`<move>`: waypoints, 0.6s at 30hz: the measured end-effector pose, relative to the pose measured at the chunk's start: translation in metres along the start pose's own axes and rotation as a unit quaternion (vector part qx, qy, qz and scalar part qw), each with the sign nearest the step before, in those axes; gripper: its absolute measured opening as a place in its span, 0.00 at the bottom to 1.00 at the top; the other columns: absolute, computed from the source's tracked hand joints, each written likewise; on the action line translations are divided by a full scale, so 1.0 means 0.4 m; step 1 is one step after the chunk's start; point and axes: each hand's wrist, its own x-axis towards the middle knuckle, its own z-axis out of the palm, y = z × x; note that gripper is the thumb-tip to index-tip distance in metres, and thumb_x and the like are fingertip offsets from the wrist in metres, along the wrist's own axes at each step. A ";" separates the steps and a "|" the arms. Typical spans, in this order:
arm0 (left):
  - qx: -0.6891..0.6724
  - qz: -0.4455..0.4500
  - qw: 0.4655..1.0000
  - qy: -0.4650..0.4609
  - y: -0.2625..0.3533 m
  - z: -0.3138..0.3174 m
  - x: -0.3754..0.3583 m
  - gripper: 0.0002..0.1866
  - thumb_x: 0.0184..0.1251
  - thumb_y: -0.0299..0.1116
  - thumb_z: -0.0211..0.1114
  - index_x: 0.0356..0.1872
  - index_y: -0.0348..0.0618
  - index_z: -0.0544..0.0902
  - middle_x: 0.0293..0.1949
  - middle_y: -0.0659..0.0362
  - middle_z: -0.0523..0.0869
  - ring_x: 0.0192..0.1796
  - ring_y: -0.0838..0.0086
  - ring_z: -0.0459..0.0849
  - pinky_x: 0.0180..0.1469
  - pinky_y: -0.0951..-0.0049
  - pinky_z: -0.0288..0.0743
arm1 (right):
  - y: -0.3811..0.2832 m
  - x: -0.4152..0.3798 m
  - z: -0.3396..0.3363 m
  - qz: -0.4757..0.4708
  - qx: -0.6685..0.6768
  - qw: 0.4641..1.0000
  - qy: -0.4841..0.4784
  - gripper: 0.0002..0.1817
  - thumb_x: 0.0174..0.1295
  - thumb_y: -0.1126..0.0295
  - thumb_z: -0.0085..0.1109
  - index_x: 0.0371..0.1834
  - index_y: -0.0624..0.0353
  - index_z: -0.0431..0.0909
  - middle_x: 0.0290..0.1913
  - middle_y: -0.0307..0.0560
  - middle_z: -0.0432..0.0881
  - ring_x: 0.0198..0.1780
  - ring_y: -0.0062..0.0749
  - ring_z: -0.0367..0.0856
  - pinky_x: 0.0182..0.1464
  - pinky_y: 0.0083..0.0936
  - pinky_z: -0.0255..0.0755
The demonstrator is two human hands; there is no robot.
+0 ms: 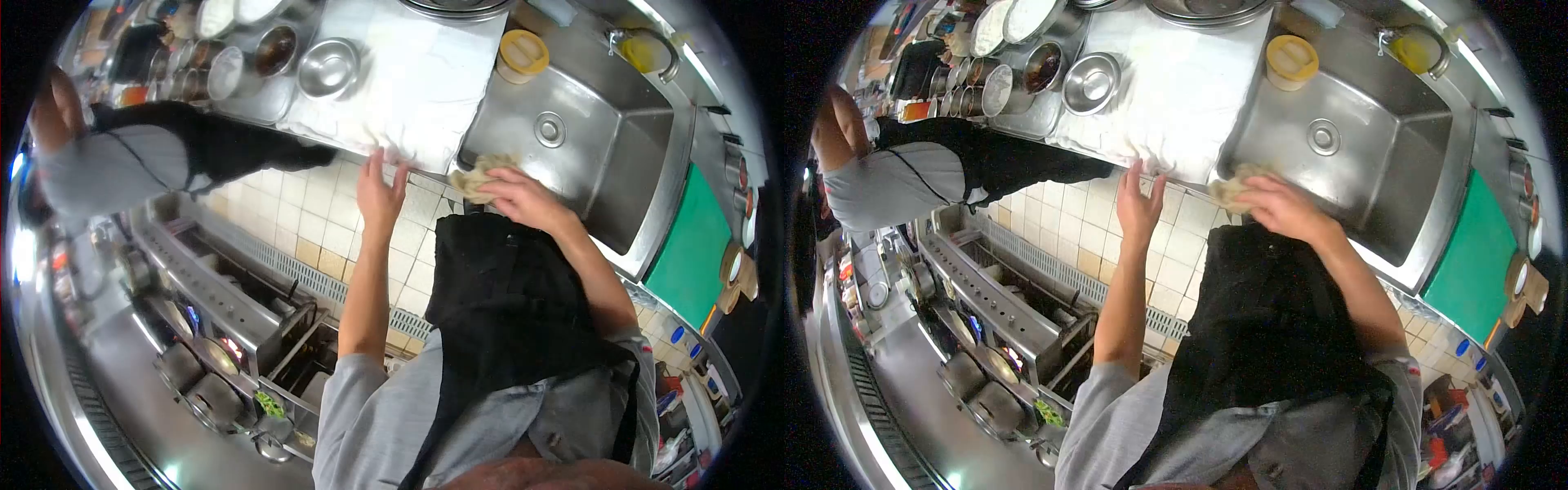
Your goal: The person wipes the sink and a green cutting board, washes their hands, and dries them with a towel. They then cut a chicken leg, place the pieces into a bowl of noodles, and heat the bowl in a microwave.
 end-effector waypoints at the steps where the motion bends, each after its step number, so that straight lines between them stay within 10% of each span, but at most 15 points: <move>1: 0.063 0.026 0.998 0.005 -0.006 0.009 0.030 0.18 0.64 0.34 0.71 0.52 0.36 0.83 0.46 0.46 0.85 0.46 0.51 0.84 0.50 0.58 0.79 | -0.006 0.031 0.021 -0.029 0.003 0.999 -0.019 0.21 0.61 0.75 0.62 0.60 0.52 0.82 0.65 0.53 0.76 0.65 0.49 0.75 0.69 0.38 0.69; 7: 0.074 -0.022 0.993 -0.086 -0.088 0.043 0.135 0.18 0.62 0.35 0.71 0.52 0.42 0.83 0.47 0.47 0.85 0.48 0.49 0.84 0.51 0.56 0.78 | 0.134 -0.131 0.065 0.059 0.053 0.995 0.052 0.18 0.57 0.75 0.66 0.53 0.57 0.84 0.57 0.55 0.79 0.58 0.48 0.79 0.62 0.37 0.74; 9: 0.081 0.137 0.987 -0.014 -0.156 0.067 0.135 0.16 0.61 0.29 0.70 0.49 0.37 0.83 0.46 0.47 0.85 0.44 0.53 0.85 0.48 0.58 0.80 | 0.160 -0.258 0.046 0.163 0.056 0.980 0.095 0.17 0.55 0.75 0.67 0.50 0.57 0.85 0.54 0.55 0.80 0.55 0.47 0.81 0.60 0.38 0.75; 12: 0.028 0.042 0.996 -0.076 -0.161 0.064 0.117 0.17 0.64 0.27 0.72 0.53 0.35 0.84 0.45 0.49 0.87 0.43 0.63 0.87 0.46 0.68 0.84 | 0.228 -0.497 0.038 0.257 -0.073 0.951 0.158 0.19 0.59 0.61 0.66 0.54 0.52 0.84 0.57 0.57 0.80 0.64 0.53 0.75 0.68 0.45 0.68; 18: -0.114 0.087 0.986 -0.089 -0.172 0.046 0.074 0.18 0.72 0.31 0.68 0.56 0.28 0.80 0.46 0.48 0.85 0.43 0.68 0.83 0.47 0.71 0.80 | 0.163 -0.896 -0.007 0.417 -0.069 0.854 0.303 0.12 0.52 0.75 0.62 0.41 0.57 0.83 0.43 0.54 0.82 0.47 0.52 0.82 0.50 0.40 0.77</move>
